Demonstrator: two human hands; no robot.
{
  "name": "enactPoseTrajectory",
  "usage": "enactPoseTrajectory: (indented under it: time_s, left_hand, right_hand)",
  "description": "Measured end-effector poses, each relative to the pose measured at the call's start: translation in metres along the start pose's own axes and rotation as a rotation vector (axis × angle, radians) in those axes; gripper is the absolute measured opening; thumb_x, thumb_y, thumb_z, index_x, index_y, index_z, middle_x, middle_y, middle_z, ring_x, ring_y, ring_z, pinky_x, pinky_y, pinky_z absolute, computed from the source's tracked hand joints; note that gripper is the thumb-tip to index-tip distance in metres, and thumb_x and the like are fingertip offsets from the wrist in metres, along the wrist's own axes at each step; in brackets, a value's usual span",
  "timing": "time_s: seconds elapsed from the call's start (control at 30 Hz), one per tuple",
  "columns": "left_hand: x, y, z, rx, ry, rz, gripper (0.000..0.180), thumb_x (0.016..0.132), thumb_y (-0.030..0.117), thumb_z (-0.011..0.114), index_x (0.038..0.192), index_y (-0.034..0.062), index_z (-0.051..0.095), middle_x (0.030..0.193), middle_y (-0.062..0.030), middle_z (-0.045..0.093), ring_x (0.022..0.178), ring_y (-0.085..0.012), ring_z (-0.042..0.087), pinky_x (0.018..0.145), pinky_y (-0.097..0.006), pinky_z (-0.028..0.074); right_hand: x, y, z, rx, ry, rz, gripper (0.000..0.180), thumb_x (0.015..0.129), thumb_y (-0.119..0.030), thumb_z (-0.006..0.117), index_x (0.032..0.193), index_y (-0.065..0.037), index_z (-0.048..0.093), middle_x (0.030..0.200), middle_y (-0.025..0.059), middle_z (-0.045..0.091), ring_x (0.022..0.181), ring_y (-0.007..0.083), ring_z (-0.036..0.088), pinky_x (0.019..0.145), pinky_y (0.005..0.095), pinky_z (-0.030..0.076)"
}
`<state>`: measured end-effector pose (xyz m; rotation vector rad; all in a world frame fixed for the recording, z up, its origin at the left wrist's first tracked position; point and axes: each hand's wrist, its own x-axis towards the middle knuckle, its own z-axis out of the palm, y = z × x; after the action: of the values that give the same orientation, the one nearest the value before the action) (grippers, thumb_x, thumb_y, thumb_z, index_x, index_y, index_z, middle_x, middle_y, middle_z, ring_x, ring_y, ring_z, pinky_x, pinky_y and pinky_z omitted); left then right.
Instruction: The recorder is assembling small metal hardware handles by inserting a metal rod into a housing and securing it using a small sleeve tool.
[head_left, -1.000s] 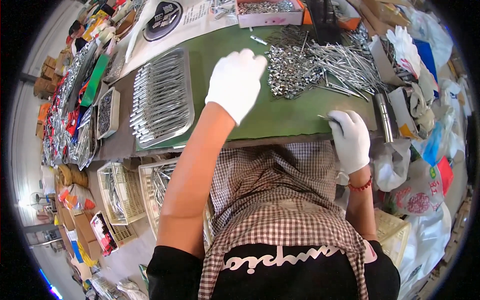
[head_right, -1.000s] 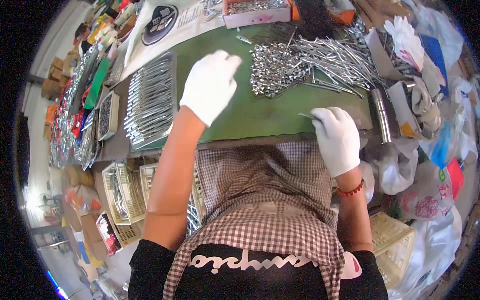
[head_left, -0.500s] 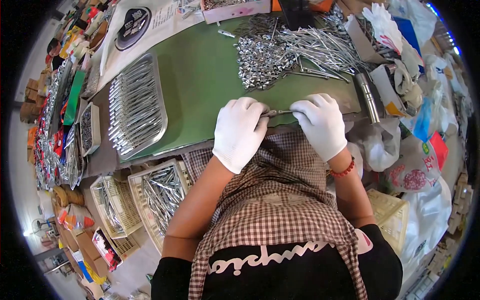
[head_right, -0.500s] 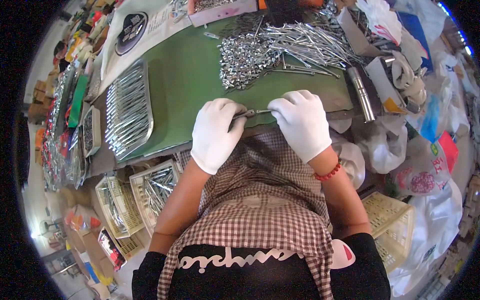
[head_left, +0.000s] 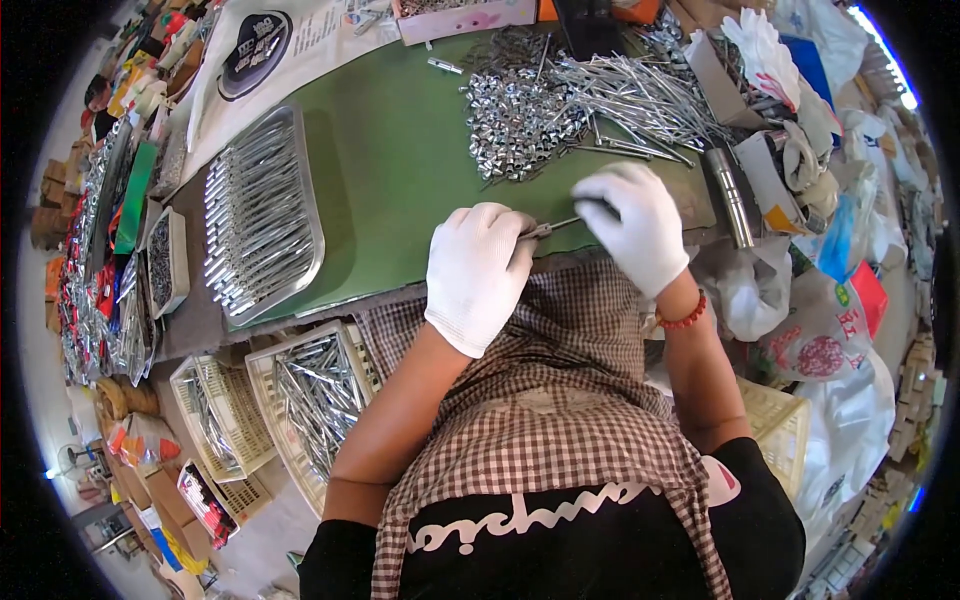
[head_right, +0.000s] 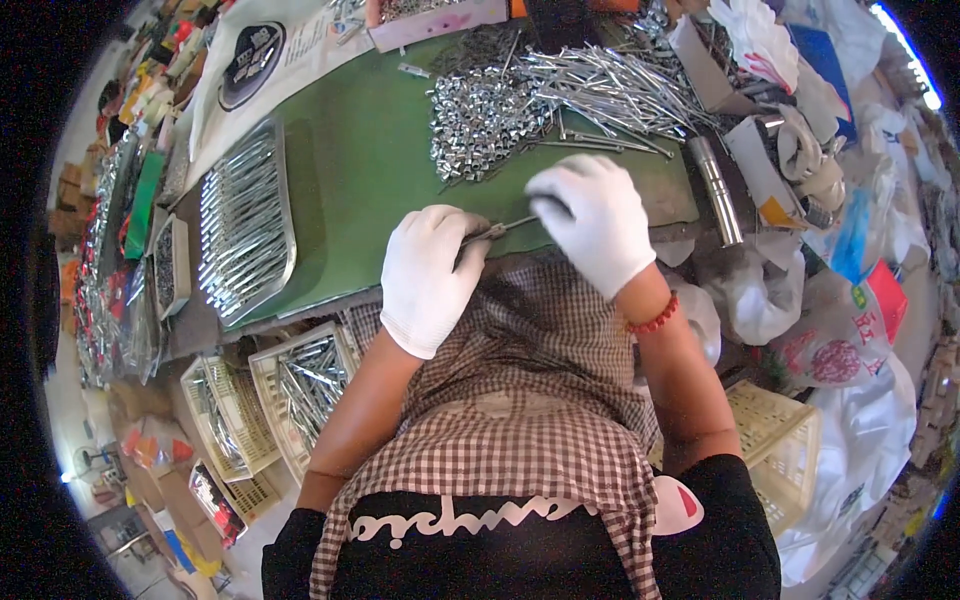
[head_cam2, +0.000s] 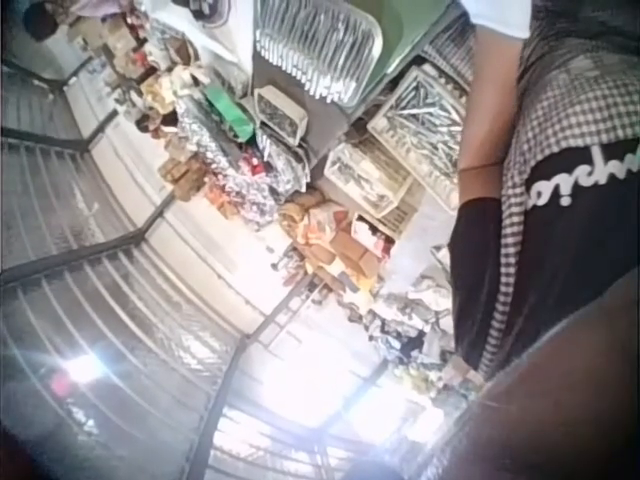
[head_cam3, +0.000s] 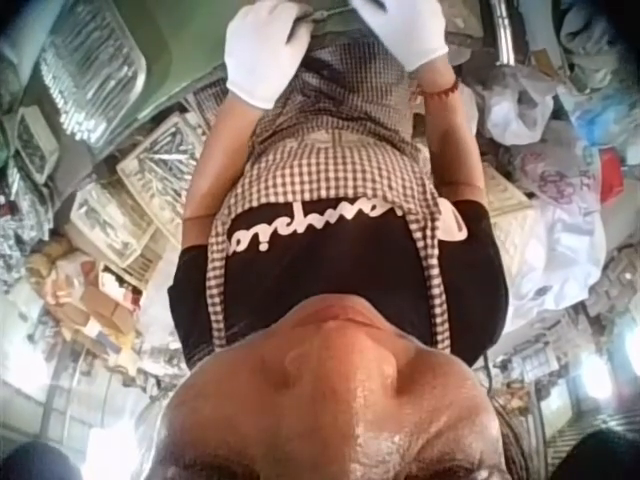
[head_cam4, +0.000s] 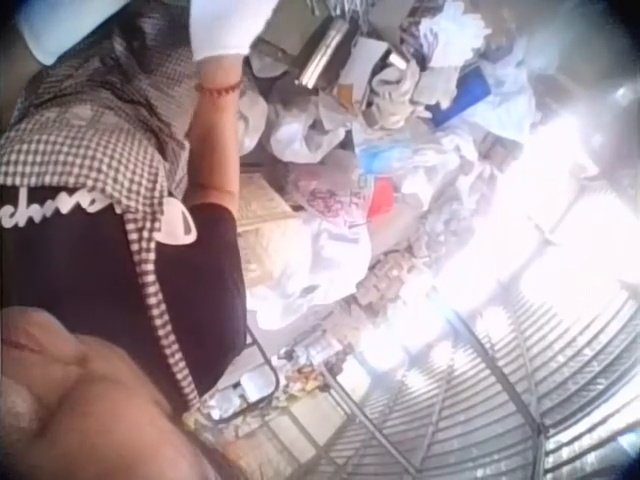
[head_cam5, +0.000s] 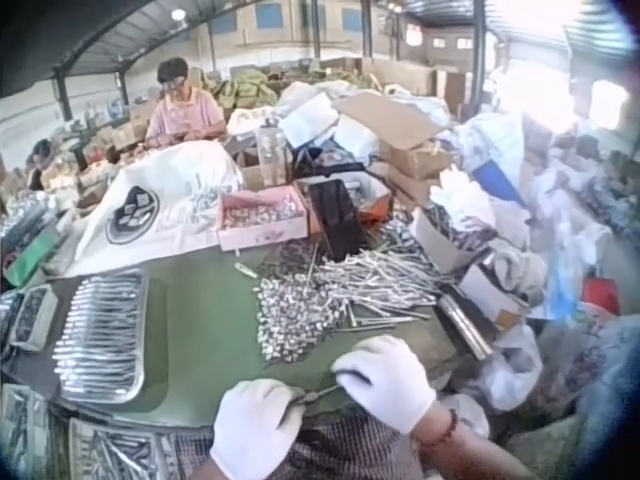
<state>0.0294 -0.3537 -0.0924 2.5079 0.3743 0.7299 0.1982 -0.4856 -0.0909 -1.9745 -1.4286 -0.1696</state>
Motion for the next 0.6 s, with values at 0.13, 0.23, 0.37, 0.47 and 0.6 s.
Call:
enactPoseTrajectory:
  time_s: [0.13,0.23,0.37,0.47,0.6]
  left_hand:
    - [0.001,0.006,0.007,0.008,0.025,-0.014,0.014,0.075,0.005,0.072,0.088,0.0067,0.067,0.089,-0.0097,0.067,0.084,-0.0337,0.062,0.077,-0.044,0.048]
    - [0.002,0.007,0.009,-0.005,0.055,-0.006,0.015,0.074,0.005,0.073,0.087,0.0068,0.066,0.089,-0.0096,0.067,0.083,-0.0337,0.062,0.076,-0.044,0.049]
    - [0.001,0.006,0.009,-0.016,0.067,0.001,0.015,0.074,0.005,0.074,0.086,0.0067,0.066,0.089,-0.0097,0.066,0.082,-0.0338,0.062,0.076,-0.044,0.049]
    - [0.000,0.004,0.010,-0.005,0.055,-0.007,0.015,0.074,0.005,0.074,0.086,0.0065,0.065,0.088,-0.0102,0.066,0.082,-0.0339,0.062,0.076,-0.044,0.049]
    - [0.000,0.004,0.010,-0.004,0.060,0.001,0.015,0.074,0.005,0.074,0.087,0.0059,0.065,0.089,-0.0111,0.065,0.083,-0.0344,0.062,0.076,-0.044,0.049]
  right_hand:
    - [0.027,0.014,0.008,0.059,-0.053,0.126,0.011,0.086,-0.013,0.066,0.094,-0.012,0.071,0.093,0.0111,0.067,0.091,0.0336,0.064,0.081,0.0434,0.051]
    - [0.041,0.019,0.012,-0.026,-0.132,0.157,0.010,0.088,-0.014,0.064,0.096,-0.011,0.070,0.093,0.0121,0.065,0.091,0.0339,0.064,0.081,0.0441,0.051]
    - [0.044,0.018,0.010,-0.199,-0.184,-0.005,0.008,0.089,-0.015,0.063,0.094,-0.010,0.067,0.091,0.0131,0.064,0.089,0.0349,0.063,0.080,0.0447,0.051]
    - [0.036,0.011,0.002,-0.217,-0.169,-0.070,0.006,0.090,-0.013,0.062,0.093,-0.010,0.065,0.092,0.0138,0.063,0.088,0.0350,0.062,0.080,0.0449,0.050]
    - [0.013,-0.008,-0.013,-0.070,-0.186,-0.098,0.008,0.088,-0.009,0.060,0.095,-0.011,0.065,0.090,0.0109,0.064,0.088,0.0339,0.062,0.080,0.0431,0.050]
